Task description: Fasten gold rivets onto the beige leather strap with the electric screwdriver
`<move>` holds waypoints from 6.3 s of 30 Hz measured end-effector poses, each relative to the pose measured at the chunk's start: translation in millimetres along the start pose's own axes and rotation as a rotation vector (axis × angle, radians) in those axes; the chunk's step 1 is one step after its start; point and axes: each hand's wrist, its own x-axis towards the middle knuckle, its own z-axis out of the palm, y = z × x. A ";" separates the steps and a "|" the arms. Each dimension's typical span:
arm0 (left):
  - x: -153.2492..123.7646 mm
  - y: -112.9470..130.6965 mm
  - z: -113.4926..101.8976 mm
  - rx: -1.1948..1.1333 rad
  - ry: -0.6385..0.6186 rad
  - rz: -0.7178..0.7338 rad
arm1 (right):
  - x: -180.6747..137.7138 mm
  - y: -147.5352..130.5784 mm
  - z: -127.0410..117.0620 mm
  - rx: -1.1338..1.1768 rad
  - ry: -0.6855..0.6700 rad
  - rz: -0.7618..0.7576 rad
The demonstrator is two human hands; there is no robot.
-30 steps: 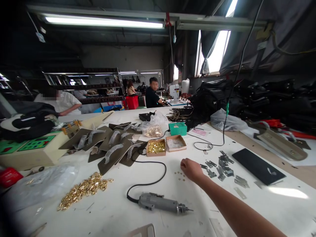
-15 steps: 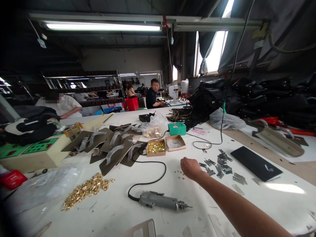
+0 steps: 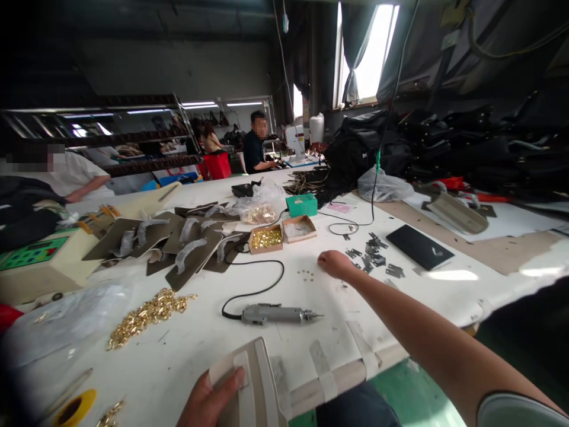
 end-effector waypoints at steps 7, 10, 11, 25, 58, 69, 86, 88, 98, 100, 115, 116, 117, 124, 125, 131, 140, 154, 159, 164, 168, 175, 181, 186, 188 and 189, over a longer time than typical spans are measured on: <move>3.9 -0.3 0.9 0.029 -0.062 -0.022 | -39.1 62.9 -24.0 0.156 0.020 0.055; 4.7 1.6 0.9 0.035 -0.077 -0.027 | -69.6 80.8 -29.7 0.166 0.001 0.043; 4.7 1.9 1.2 0.030 -0.077 -0.028 | -79.9 84.4 -29.2 0.169 -0.008 0.039; 2.7 2.0 5.3 0.026 -0.043 -0.007 | -108.4 85.9 -3.9 0.197 0.066 0.006; 4.0 7.0 -5.8 0.045 -0.204 -0.029 | -16.3 -18.6 13.8 0.206 -0.057 0.046; 0.2 7.1 -0.6 0.022 -0.148 0.011 | -17.9 -24.5 18.8 0.214 -0.001 0.109; 0.6 5.2 -2.7 0.033 -0.171 0.035 | -12.8 -20.1 29.6 0.295 0.018 0.205; 0.5 5.2 -2.4 0.025 -0.169 0.035 | -12.6 -20.0 29.7 0.267 0.017 0.190; 4.1 2.6 -7.2 0.031 -0.213 0.003 | -20.7 -21.8 25.9 0.018 0.091 0.025; 4.0 2.0 -7.0 0.035 -0.202 0.015 | -22.4 -17.9 21.0 0.027 0.087 0.014; 2.2 -0.6 -2.9 0.018 -0.152 0.032 | -80.5 63.3 -11.8 0.046 -0.042 -0.067; 2.4 -1.0 -3.3 0.018 -0.159 0.030 | -81.7 64.4 -9.2 0.042 -0.040 -0.069; 2.7 -1.4 -3.6 0.020 -0.167 0.031 | -82.0 64.8 -7.0 0.038 -0.033 -0.068; 1.5 -0.6 -1.2 0.031 -0.134 0.049 | -79.5 61.7 -6.3 0.042 -0.014 -0.069; 1.0 -0.2 -0.7 0.031 -0.133 0.051 | -80.3 61.9 -7.2 0.047 -0.012 -0.063; 0.3 0.4 -1.7 0.019 -0.155 0.045 | -85.4 61.8 -12.7 0.130 0.025 -0.005; 2.1 0.0 -5.3 0.043 -0.194 0.044 | -65.0 32.4 -5.9 0.271 0.010 0.014; 3.2 3.8 -6.3 0.041 -0.216 0.035 | -28.3 -14.6 30.7 0.172 0.006 0.018; 4.0 4.7 -6.9 0.033 -0.225 0.027 | -24.1 -19.3 29.9 0.106 -0.011 0.063; 4.5 3.9 -7.6 0.041 -0.234 0.035 | -19.3 -22.5 27.9 0.106 -0.042 0.108; 2.8 5.8 -6.5 0.048 -0.214 0.044 | -19.4 -22.8 27.1 0.101 -0.017 0.138; 1.1 6.8 -4.7 0.053 -0.184 0.054 | -31.6 -28.9 27.3 -0.002 0.025 0.067; 1.5 4.2 -5.0 0.050 -0.183 0.050 | -34.3 -19.6 9.4 -0.031 0.035 -0.013; 1.2 4.1 -5.1 0.045 -0.201 0.055 | -44.5 15.0 -19.3 -0.007 0.010 -0.074; 1.4 4.3 -5.1 0.040 -0.208 0.058 | -53.0 28.9 -22.4 -0.010 -0.034 -0.095; 1.4 4.3 -4.9 0.038 -0.212 0.056 | -57.4 34.4 -21.7 -0.014 -0.052 -0.101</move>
